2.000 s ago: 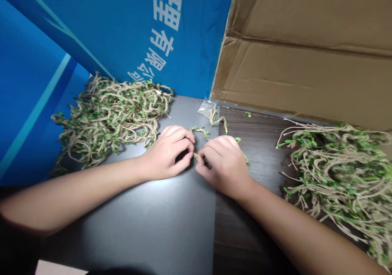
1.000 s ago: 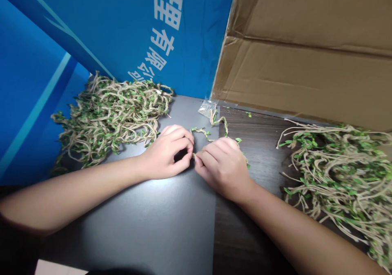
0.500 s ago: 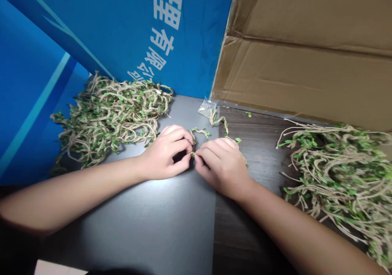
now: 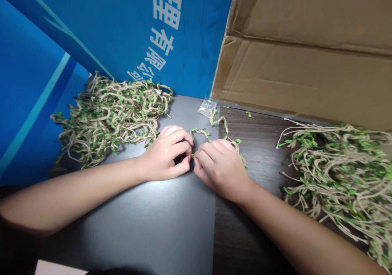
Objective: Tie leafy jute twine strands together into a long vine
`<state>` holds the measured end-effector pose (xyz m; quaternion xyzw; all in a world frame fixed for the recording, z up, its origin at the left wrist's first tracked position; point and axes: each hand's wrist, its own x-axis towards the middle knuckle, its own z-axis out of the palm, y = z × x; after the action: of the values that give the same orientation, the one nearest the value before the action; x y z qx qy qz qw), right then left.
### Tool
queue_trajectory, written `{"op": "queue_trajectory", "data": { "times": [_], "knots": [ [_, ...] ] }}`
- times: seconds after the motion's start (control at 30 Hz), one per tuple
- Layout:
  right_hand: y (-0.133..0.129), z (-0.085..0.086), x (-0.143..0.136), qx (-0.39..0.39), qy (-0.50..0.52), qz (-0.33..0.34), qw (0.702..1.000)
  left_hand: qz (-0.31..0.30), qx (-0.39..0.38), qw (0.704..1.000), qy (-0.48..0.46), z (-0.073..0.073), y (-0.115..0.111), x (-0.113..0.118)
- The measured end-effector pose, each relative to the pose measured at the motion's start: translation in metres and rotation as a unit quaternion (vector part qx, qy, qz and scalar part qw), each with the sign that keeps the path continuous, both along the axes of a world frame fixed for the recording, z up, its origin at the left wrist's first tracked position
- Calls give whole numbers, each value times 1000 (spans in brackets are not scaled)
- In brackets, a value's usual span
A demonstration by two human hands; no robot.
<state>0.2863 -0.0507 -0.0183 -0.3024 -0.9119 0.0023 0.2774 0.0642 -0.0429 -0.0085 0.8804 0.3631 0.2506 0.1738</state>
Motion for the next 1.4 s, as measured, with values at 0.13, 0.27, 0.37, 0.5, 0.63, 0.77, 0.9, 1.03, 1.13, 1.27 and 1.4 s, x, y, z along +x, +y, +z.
{"op": "queue_trajectory", "data": {
  "times": [0.13, 0.27, 0.37, 0.5, 0.63, 0.77, 0.9, 1.03, 1.13, 1.27, 1.4],
  "knots": [
    [0, 0, 0, 3, 19, -1, 1000, 2, -7, 1000, -6, 0, 0, 0],
    [-1, 0, 0, -1, 38, 2, 999, 9, -17, 1000, -19, 0, 0, 1],
    [0, -1, 1, -24, 65, 4, 998, 11, -24, 999, -28, 1, 0, 1],
    [1, -3, 1, -72, 98, 1, 993, 13, -32, 999, -38, 2, 1, 1],
    [2, -3, 1, -58, 84, -3, 995, 12, -37, 998, -39, 0, 2, 0],
    [1, -4, 2, -32, 52, 2, 998, 6, -32, 999, -29, -1, 2, 0],
    [1, -4, 2, -16, 28, 3, 999, -3, -20, 1000, -15, -2, 1, 0],
    [1, -3, 1, -7, 16, 6, 1000, -4, -14, 1000, -13, -1, 1, 0],
    [0, -3, 0, -6, 21, 5, 1000, -1, -16, 1000, -10, -1, 1, 1],
    [0, -2, 1, -10, 33, 10, 999, 4, -23, 1000, -10, 0, 1, 1],
    [1, -2, 1, -16, 46, 17, 999, 9, -31, 999, -18, 1, 1, 1]
  ]
}}
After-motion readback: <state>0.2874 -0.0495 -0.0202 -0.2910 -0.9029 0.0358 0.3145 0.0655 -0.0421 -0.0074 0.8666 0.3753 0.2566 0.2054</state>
